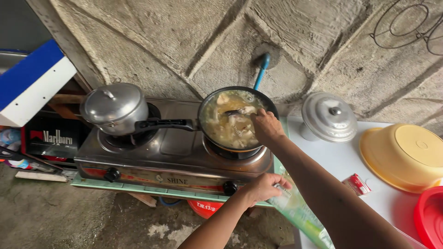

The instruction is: Washing and cutting vegetables, then adding them and macaroni noodles to a boiling pot on a gas stove.

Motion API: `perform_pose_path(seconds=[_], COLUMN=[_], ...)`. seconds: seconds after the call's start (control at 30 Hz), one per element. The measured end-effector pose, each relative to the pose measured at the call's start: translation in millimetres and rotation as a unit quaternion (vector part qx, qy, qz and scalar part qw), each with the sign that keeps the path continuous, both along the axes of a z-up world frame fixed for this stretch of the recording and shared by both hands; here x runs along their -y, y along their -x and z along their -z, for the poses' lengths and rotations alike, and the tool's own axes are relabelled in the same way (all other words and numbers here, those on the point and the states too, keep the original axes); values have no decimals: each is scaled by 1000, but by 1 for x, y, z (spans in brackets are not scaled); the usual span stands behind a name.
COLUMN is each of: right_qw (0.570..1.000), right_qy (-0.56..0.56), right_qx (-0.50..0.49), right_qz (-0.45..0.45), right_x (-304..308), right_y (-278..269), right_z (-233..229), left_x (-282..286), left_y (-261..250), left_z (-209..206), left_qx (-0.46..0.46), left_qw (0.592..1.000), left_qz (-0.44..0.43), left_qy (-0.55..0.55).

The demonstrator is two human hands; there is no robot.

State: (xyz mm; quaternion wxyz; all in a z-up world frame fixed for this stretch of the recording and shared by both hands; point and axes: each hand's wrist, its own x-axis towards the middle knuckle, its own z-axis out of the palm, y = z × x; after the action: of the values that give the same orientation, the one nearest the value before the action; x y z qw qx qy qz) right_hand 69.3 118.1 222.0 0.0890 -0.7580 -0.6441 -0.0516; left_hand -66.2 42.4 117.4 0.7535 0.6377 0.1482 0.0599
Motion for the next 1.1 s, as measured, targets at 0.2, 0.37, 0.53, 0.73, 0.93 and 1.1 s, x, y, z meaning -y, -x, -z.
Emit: perform_pose_path(seconds=[0.2,0.37,0.53,0.73,0.93,1.1], right_qw=[999,994,985,992,980,986], right_qy=[18,26,38,53,109,112], right_qx=[26,-42,-108,-102,-129,-100], right_qz=[41,102,133,56,107,70], right_x=[-9,0,12,19,27,37], right_y=[-20,-38,-43,-33,12,29], right_z=[12,6,-7,-3,-26,-31], left_x=[-25,-48,-65,-86,-100,-103], left_y=[29,43,62,75,83,88], left_z=[19,8,-30,-42,-42,-56], left_qx=[7,-7,-60,-95,-87,-125], left_qw=[996,995,989,989,991,985], left_qz=[39,57,38,56,69,67], left_qy=[-75,-85,-126,-102,-68,-103])
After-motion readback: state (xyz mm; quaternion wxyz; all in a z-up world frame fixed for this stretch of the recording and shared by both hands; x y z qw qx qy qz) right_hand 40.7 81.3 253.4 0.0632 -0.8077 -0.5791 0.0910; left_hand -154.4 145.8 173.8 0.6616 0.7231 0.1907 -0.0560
